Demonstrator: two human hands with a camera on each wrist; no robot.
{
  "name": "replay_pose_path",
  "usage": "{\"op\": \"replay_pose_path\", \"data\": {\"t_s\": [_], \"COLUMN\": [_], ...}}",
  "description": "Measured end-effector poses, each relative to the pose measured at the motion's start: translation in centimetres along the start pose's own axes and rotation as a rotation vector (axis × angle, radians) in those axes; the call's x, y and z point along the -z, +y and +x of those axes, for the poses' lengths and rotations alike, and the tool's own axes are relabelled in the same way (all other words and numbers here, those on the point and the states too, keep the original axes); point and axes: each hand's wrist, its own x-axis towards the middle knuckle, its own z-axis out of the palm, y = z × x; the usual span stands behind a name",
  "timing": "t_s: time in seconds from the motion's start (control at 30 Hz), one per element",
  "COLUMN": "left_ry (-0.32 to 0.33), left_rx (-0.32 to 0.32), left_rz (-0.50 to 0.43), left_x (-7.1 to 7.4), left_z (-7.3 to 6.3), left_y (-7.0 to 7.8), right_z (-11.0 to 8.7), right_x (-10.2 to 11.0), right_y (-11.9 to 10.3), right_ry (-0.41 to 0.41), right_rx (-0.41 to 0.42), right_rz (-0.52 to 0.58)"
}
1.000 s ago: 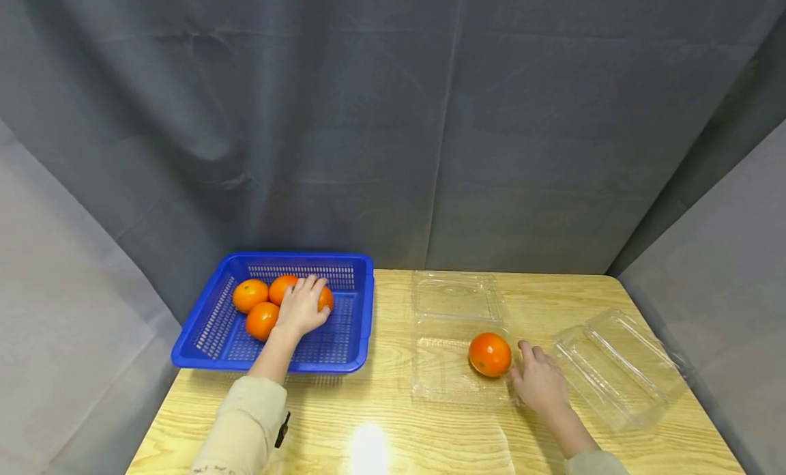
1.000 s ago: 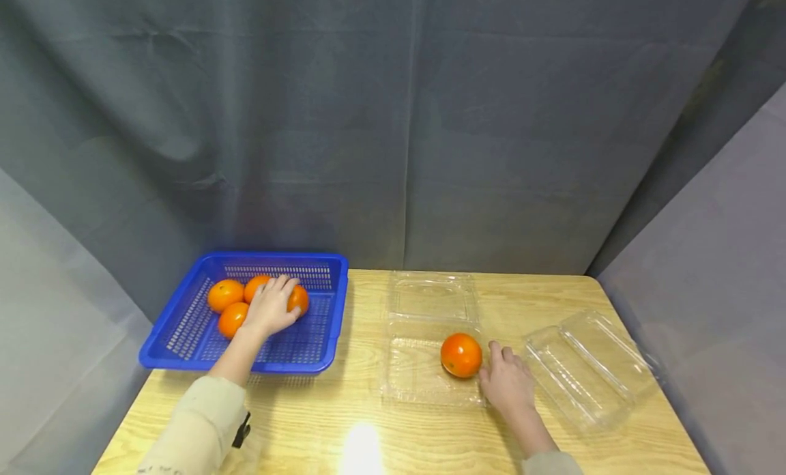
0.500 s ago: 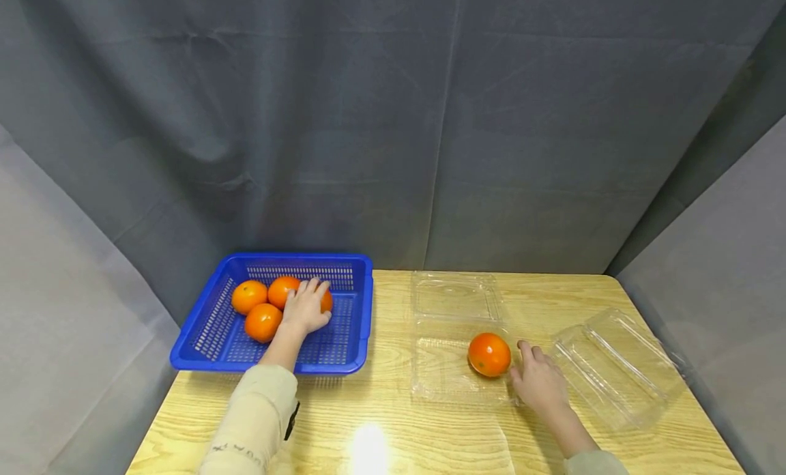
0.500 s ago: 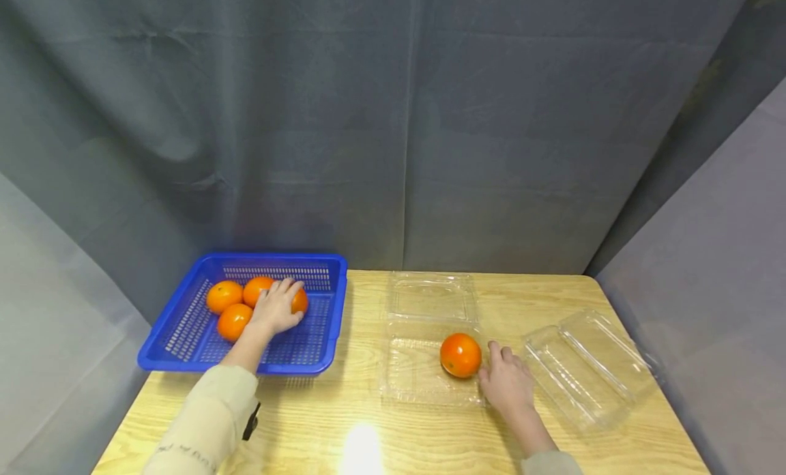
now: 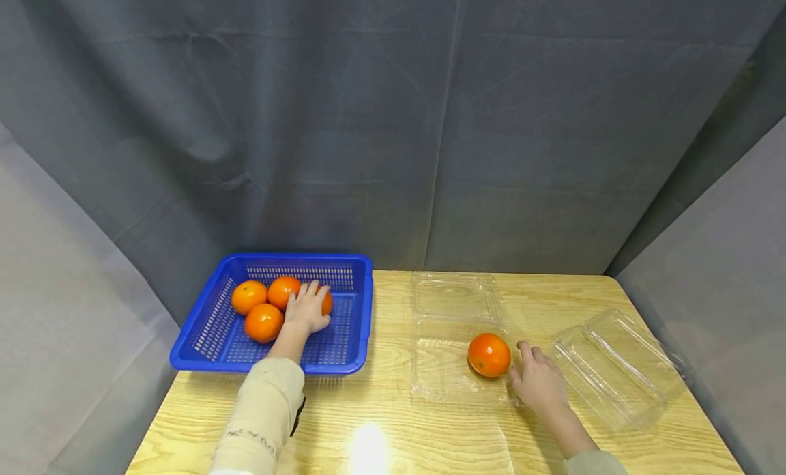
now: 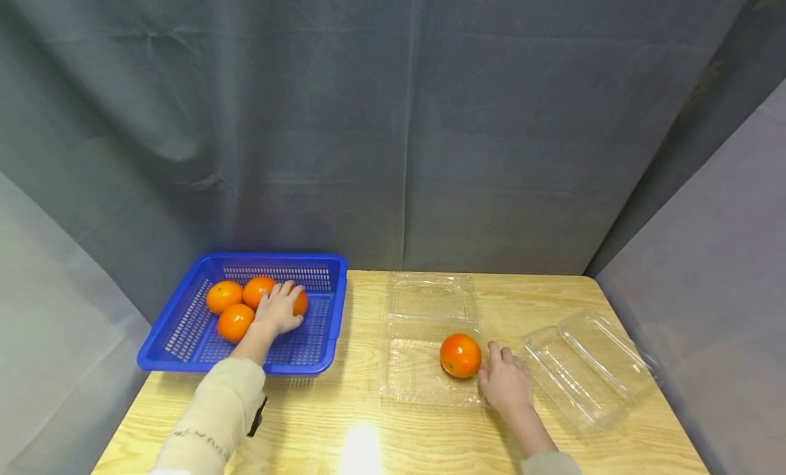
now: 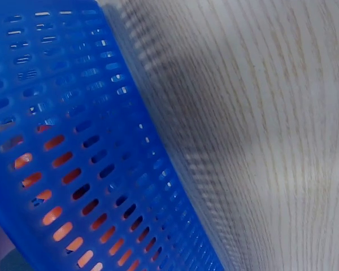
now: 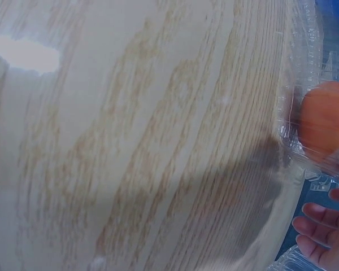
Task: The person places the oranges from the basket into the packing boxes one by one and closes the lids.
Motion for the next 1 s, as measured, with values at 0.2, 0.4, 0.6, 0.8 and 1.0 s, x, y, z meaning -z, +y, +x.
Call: {"op": "replay_pose_path", "data": {"t_s": [0.2, 0.4, 0.6, 0.8, 1.0], "left_ry": [-0.012, -0.029, -0.001, 0.024, 0.039], "left_rx": [0.014, 0.039, 0.038, 0.036, 0.028], "left_rz": [-0.020, -0.051, -0.065, -0.065, -0.066], "left_x": [-0.3, -0.5, -1.0, -1.2, -1.6], "left_z": [0.1, 0.2, 0.2, 0.1, 0.0], "left_y": [-0.1, -0.2, -0.2, 0.0, 0.0], "right_z": [0.0, 0.0, -0.1, -0.1, 0.0], "right_x": [0.1, 0.1, -0.1, -0.1, -0.1], "right_y": [-0.1, -0.2, 0.0, 0.1, 0.1], "right_ry": [-0.007, -0.011, 0.020, 0.014, 0.009], "right_rx": [-0.009, -0.010, 0.006, 0.003, 0.007], "right_rz": [-0.001, 0.009, 0.009, 0.013, 0.008]}}
